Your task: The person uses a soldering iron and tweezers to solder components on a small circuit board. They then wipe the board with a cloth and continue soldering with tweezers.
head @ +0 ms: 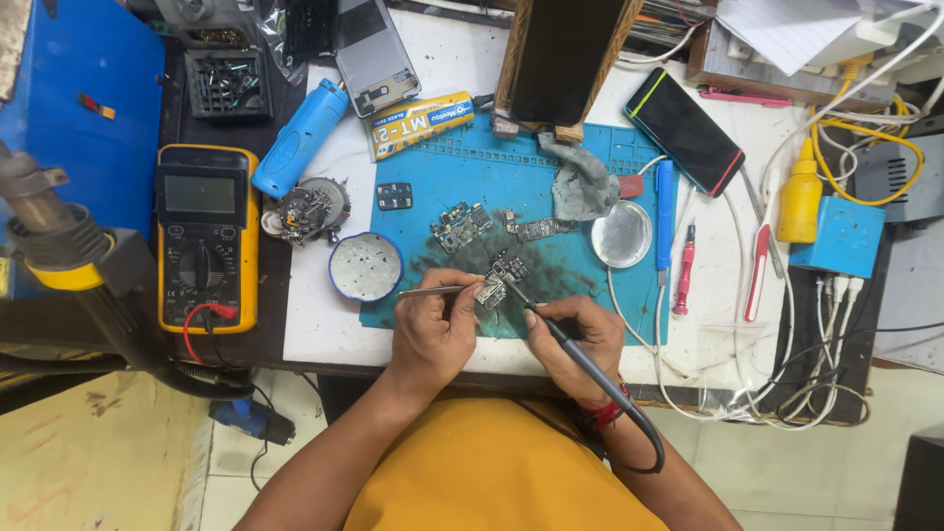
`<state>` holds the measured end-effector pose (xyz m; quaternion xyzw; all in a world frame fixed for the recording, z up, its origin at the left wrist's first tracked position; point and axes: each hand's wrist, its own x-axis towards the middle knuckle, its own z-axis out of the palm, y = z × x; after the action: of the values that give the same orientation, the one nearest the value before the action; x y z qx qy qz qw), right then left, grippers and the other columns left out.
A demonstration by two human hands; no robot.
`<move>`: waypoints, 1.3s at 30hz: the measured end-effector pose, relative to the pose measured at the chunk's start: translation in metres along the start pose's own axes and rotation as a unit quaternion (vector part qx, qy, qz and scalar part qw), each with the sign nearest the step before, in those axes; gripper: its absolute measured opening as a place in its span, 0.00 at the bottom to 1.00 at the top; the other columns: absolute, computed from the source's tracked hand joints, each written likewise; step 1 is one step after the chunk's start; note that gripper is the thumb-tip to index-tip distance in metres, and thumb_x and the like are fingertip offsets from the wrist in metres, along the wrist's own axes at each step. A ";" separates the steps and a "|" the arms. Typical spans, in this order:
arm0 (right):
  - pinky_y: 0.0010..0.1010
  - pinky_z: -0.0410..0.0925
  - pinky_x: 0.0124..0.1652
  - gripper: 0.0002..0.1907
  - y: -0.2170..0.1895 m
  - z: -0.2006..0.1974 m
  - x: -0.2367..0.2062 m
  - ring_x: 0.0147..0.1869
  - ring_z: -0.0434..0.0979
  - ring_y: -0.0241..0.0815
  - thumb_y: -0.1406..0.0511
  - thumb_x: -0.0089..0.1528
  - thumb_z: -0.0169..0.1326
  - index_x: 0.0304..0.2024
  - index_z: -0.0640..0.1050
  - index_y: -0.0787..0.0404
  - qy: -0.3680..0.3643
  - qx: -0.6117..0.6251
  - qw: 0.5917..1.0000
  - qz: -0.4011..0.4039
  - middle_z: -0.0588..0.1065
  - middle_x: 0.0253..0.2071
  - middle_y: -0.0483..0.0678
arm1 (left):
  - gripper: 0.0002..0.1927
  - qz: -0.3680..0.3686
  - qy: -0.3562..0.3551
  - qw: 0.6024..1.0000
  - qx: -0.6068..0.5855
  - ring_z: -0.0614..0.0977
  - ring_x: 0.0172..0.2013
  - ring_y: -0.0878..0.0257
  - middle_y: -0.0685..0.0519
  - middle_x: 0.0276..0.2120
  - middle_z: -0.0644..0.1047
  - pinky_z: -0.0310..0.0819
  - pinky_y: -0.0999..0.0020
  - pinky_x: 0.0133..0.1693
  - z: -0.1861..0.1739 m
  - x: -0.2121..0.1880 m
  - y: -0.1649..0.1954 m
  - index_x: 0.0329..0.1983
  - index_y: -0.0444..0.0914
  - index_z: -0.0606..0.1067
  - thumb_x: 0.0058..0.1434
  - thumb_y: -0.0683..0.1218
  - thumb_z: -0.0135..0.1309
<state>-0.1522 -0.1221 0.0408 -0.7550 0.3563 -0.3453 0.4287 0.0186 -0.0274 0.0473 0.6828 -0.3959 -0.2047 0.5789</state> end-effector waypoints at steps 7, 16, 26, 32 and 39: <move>0.20 0.63 0.27 0.06 0.001 0.000 0.001 0.26 0.73 0.26 0.72 0.57 0.66 0.33 0.79 0.64 -0.016 0.009 1.000 0.008 0.78 0.25 0.44 | 0.04 0.044 0.013 0.999 0.013 0.84 0.26 0.64 0.50 0.30 0.82 0.76 0.70 0.29 0.001 0.001 -0.004 0.43 0.34 0.74 0.68 0.38 0.57; 0.19 0.63 0.27 0.05 0.003 0.001 0.003 0.25 0.73 0.26 0.72 0.57 0.65 0.33 0.80 0.65 -0.025 0.013 1.000 -0.006 0.77 0.24 0.43 | 0.04 0.027 0.009 0.999 0.015 0.84 0.25 0.65 0.49 0.29 0.82 0.75 0.71 0.27 0.002 0.003 -0.005 0.42 0.33 0.75 0.67 0.37 0.58; 0.20 0.64 0.27 0.06 0.001 0.002 0.008 0.26 0.75 0.27 0.72 0.57 0.65 0.33 0.79 0.65 -0.017 0.006 1.000 -0.023 0.78 0.25 0.45 | 0.04 0.029 0.013 0.999 0.012 0.85 0.27 0.64 0.49 0.31 0.82 0.77 0.71 0.29 0.003 0.004 -0.006 0.42 0.34 0.75 0.67 0.37 0.58; 0.20 0.65 0.27 0.06 -0.001 0.002 0.007 0.26 0.74 0.28 0.72 0.57 0.65 0.34 0.79 0.65 -0.007 0.009 1.000 0.003 0.78 0.25 0.45 | 0.03 0.007 0.005 1.000 0.011 0.85 0.25 0.64 0.49 0.29 0.81 0.76 0.70 0.28 0.003 0.003 -0.004 0.42 0.34 0.75 0.66 0.37 0.57; 0.19 0.64 0.28 0.06 -0.002 0.003 0.009 0.26 0.74 0.28 0.72 0.58 0.65 0.34 0.79 0.65 -0.008 0.016 1.000 0.003 0.78 0.26 0.45 | 0.04 0.009 0.008 1.000 0.012 0.84 0.25 0.64 0.49 0.28 0.81 0.76 0.70 0.27 0.003 0.005 -0.004 0.42 0.34 0.75 0.66 0.37 0.58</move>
<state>-0.1451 -0.1274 0.0432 -0.7495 0.3494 -0.3441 0.4446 0.0209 -0.0329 0.0442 0.6876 -0.4001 -0.1890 0.5757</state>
